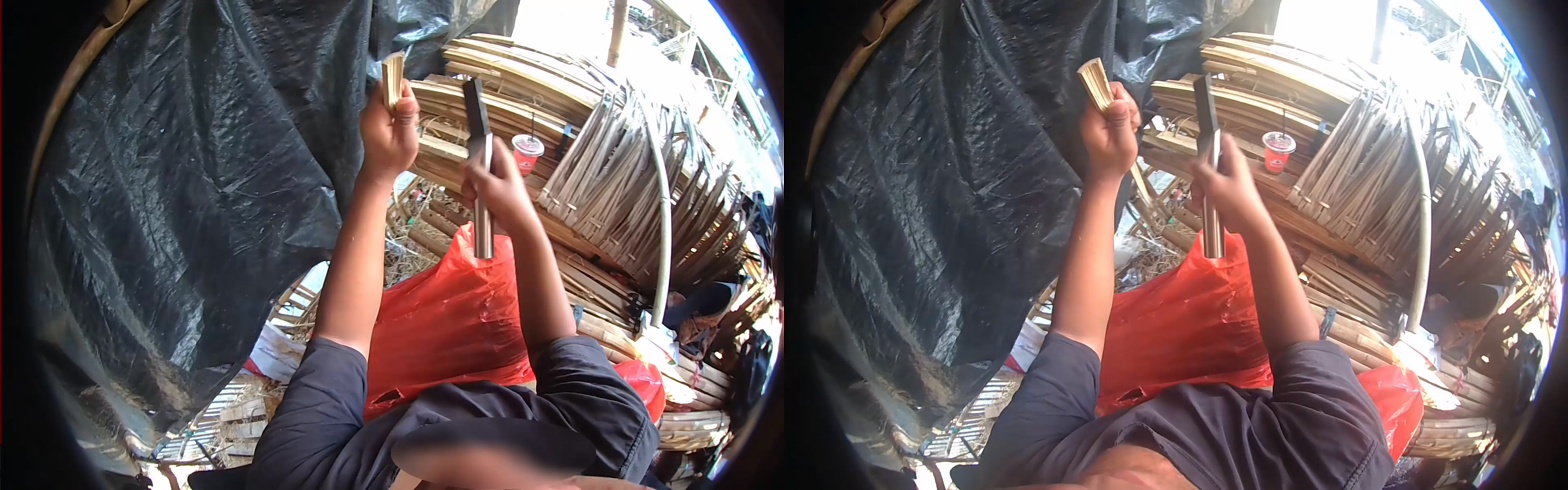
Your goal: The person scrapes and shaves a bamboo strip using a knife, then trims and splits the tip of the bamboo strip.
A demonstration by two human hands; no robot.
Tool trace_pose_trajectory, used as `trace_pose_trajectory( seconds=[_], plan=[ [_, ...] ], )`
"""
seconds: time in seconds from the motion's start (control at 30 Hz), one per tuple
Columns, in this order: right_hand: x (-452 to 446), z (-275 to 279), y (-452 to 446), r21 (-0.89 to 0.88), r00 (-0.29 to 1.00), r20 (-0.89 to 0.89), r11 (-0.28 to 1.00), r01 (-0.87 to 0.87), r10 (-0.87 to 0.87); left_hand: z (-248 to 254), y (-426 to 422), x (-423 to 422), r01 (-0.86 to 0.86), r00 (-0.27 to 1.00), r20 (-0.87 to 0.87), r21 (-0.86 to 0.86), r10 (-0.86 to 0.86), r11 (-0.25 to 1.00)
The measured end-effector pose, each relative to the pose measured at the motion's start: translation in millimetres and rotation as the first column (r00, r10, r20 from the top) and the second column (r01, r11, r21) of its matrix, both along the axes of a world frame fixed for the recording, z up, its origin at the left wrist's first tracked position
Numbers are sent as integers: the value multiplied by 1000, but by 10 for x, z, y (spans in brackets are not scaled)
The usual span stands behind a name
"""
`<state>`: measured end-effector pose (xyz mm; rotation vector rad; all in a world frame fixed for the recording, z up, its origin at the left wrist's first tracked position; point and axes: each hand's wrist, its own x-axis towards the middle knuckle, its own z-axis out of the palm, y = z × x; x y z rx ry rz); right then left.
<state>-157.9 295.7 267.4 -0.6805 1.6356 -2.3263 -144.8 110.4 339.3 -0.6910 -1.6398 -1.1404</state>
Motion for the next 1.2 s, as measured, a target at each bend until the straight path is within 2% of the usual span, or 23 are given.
trace_pose_trajectory(
  seconds=[0.07, 0.13, 0.2, 0.3, 0.4, 0.43, 0.5, 0.57, 0.6, 0.63, 0.67, 0.7, 0.73, 0.8, 0.83, 0.87, 0.93, 0.97, 1.07, 1.1, 1.2],
  plan=[
    [272, 527, 308, -126, 999, 23, 992, -28, 31, -39, -97, -120, 61, 997, -48, -62, -64, 996],
    [246, 582, 465, 79, 969, -231, 991, 111, -90, -138, -49, -280, -5, 999, -52, -61, 2, 998],
    [328, 735, 571, 317, 853, -486, 871, 375, -191, -303, -41, -408, -54, 998, -29, -74, 52, 996],
    [538, 988, 689, 351, 885, -417, 861, 369, -209, -321, 55, -425, -118, 992, -51, -86, 114, 989],
    [708, 1140, 781, 173, 805, -495, 871, 460, -327, -372, 88, -488, -177, 982, -95, -120, 166, 977],
    [777, 1150, 761, 64, 763, -505, 864, 499, -403, -395, 84, -520, -209, 976, -85, -129, 199, 969],
    [655, 850, 611, 10, 668, -587, 821, 572, -458, -402, 103, -510, -231, 973, -54, -133, 226, 964],
    [766, 870, 440, 273, 691, -653, 755, 596, -309, -355, 190, -415, -211, 977, -3, -123, 212, 970],
    [714, 812, 407, 436, 755, -627, 717, 544, -192, -385, 207, -431, -157, 987, -34, -78, 155, 985],
    [729, 784, 434, 432, 760, -618, 720, 544, -203, -422, 221, -445, -99, 993, -62, -36, 96, 994],
    [721, 780, 457, 420, 758, -615, 723, 548, -218, -427, 216, -477, -37, 994, -102, 0, 37, 999],
    [842, 869, 492, 288, 732, -614, 779, 557, -296, -342, 239, -348, -16, 999, 47, 20, 15, 1000],
    [888, 887, 498, 98, 745, -540, 851, 517, -390, -361, 204, -383, -70, 997, 25, -23, 71, 997],
    [864, 871, 467, -107, 678, -513, 823, 558, -527, -400, 141, -441, -185, 983, -21, -103, 184, 977],
    [848, 866, 418, -202, 635, -512, 800, 565, -578, -427, 175, -436, -158, 987, -11, -51, 157, 986],
    [848, 897, 387, -18, 440, -746, 675, 737, -500, -458, 204, -429, -121, 993, 9, -24, 121, 992],
    [751, 809, 274, 363, 685, -689, 706, 609, -237, -523, 228, -448, -42, 998, 46, 29, 41, 999],
    [692, 744, 268, 348, 659, -709, 689, 636, -251, -547, 200, -438, -48, 992, 117, 64, 41, 997],
    [838, 953, 434, 394, 727, -644, 712, 581, -237, -472, 164, -332, -39, 995, 85, -73, 45, 997],
    [878, 1024, 470, 403, 682, -697, 666, 628, -222, -575, 149, -353, -48, 989, 137, -79, 58, 996],
    [900, 1001, 492, 414, 673, -707, 644, 643, -217, -992, 21, -415, -138, 961, 226, -94, 156, 986]
  ],
)
